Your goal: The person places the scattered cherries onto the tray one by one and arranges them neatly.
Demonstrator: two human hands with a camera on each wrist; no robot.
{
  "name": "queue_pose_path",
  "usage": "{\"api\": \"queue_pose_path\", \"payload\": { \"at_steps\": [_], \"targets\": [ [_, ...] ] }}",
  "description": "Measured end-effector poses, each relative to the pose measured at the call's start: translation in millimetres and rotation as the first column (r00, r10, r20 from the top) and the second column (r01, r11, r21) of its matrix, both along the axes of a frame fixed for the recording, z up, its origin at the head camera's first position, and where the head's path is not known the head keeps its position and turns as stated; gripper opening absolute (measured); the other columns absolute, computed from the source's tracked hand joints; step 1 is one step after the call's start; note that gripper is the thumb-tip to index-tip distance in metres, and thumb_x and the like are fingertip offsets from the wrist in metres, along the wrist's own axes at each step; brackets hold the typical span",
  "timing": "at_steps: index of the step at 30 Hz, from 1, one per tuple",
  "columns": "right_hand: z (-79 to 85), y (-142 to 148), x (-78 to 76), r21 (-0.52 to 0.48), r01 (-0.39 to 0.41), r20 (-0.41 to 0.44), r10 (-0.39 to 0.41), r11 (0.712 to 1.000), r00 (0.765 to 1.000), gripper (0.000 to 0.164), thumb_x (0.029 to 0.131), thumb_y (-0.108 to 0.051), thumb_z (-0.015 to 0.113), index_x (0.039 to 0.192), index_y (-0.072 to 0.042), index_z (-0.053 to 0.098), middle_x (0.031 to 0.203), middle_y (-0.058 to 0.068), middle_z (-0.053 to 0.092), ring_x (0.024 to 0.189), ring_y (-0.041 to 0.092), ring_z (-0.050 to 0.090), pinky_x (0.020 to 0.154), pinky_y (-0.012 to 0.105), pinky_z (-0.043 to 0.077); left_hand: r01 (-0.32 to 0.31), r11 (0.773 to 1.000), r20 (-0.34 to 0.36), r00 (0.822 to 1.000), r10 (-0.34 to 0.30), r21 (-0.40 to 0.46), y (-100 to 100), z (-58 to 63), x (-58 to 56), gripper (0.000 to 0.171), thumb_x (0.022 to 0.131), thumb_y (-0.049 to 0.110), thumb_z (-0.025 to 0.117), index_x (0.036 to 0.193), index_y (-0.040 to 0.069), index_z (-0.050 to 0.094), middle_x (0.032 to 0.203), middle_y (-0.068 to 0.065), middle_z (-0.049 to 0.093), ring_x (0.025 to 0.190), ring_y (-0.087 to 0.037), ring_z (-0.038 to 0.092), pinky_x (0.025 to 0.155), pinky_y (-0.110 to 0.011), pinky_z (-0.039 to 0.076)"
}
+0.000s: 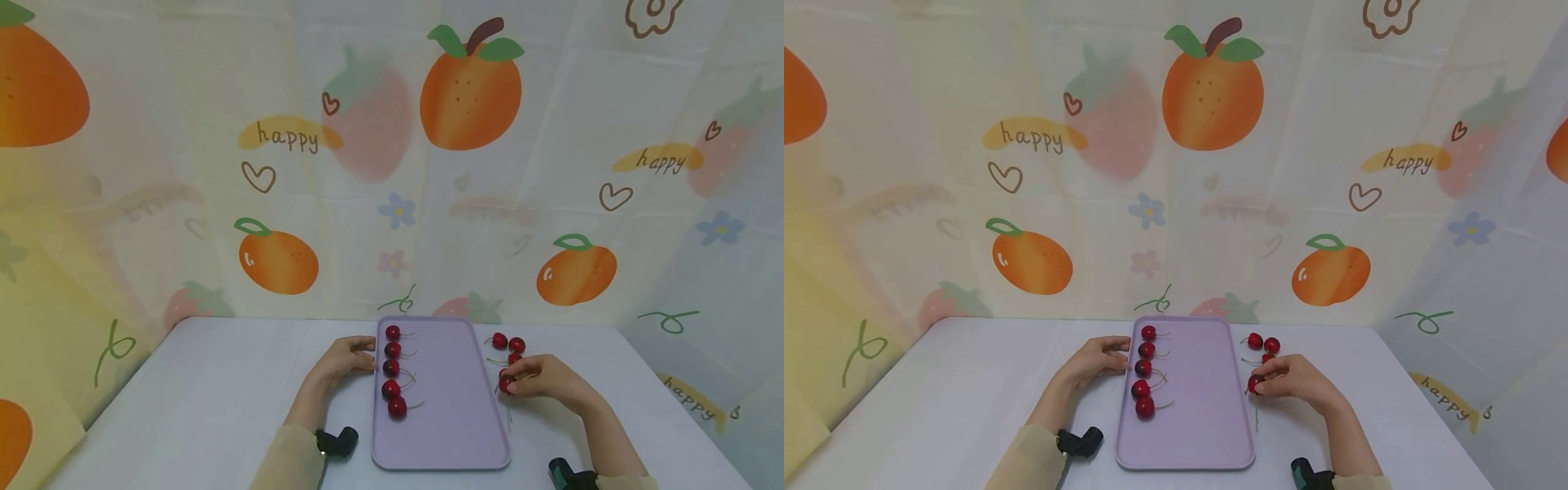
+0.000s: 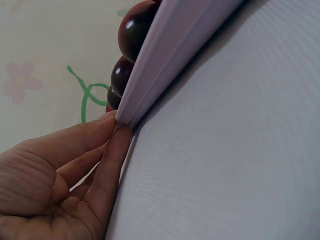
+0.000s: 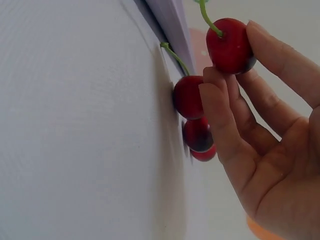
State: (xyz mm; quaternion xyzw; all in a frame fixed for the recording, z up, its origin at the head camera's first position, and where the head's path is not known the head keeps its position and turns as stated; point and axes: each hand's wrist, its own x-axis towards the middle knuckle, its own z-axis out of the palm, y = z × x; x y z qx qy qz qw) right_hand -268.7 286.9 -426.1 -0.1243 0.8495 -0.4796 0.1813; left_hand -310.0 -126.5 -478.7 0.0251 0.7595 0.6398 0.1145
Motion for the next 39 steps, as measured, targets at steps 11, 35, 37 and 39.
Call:
{"api": "queue_pose_path", "payload": {
  "at_steps": [11, 35, 37, 39],
  "targets": [
    [6.0, -16.0, -9.4, -0.022, -0.014, -0.031, 0.013, 1.0, 0.999, 0.041, 0.087, -0.028, 0.073, 0.118, -0.001, 0.069, 0.106, 0.007, 0.074, 0.093, 0.014, 0.069, 0.084, 0.027, 0.059, -0.004, 1.0, -0.002, 1.0, 0.004, -0.007, 0.6, 0.6, -1.5, 0.056, 0.082, -0.003, 0.07, 0.136, -0.004, 0.054, 0.127, -0.023, 0.063, 0.081, -0.012, 0.068, 0.082, -0.032, 0.063],
    [14.7, -75.1, -48.7, -0.182, 0.078, -0.002, -0.08, 0.98, 0.997, 0.042, 0.091, -0.023, 0.07, 0.126, 0.0, 0.064, 0.118, 0.013, 0.069, 0.096, 0.014, 0.068, 0.091, 0.027, 0.06, -0.017, 1.0, -0.005, 1.0, 0.017, -0.018, 1.7, 2.0, 3.1, 0.054, 0.083, -0.002, 0.07, 0.135, -0.004, 0.055, 0.126, -0.023, 0.063, 0.081, -0.014, 0.069, 0.081, -0.031, 0.063],
    [13.9, -81.0, -52.3, -0.244, 0.088, 0.02, -0.086, 0.966, 0.996, 0.044, 0.091, -0.02, 0.069, 0.128, 0.004, 0.062, 0.116, 0.011, 0.071, 0.096, 0.012, 0.069, 0.09, 0.026, 0.06, -0.016, 1.0, -0.007, 1.0, 0.016, -0.015, 1.8, 2.1, 3.2, 0.054, 0.083, -0.002, 0.07, 0.135, -0.004, 0.055, 0.125, -0.023, 0.063, 0.081, -0.014, 0.069, 0.081, -0.032, 0.063],
    [12.6, -86.4, -55.5, -0.301, 0.098, 0.038, -0.091, 0.949, 0.995, 0.046, 0.092, -0.016, 0.069, 0.13, 0.007, 0.059, 0.112, 0.006, 0.072, 0.094, 0.009, 0.069, 0.088, 0.024, 0.06, -0.013, 1.0, -0.007, 1.0, 0.013, -0.012, 2.0, 2.1, 3.0, 0.055, 0.083, -0.003, 0.07, 0.135, -0.005, 0.055, 0.125, -0.024, 0.063, 0.08, -0.014, 0.069, 0.081, -0.032, 0.063]
  ]
}}
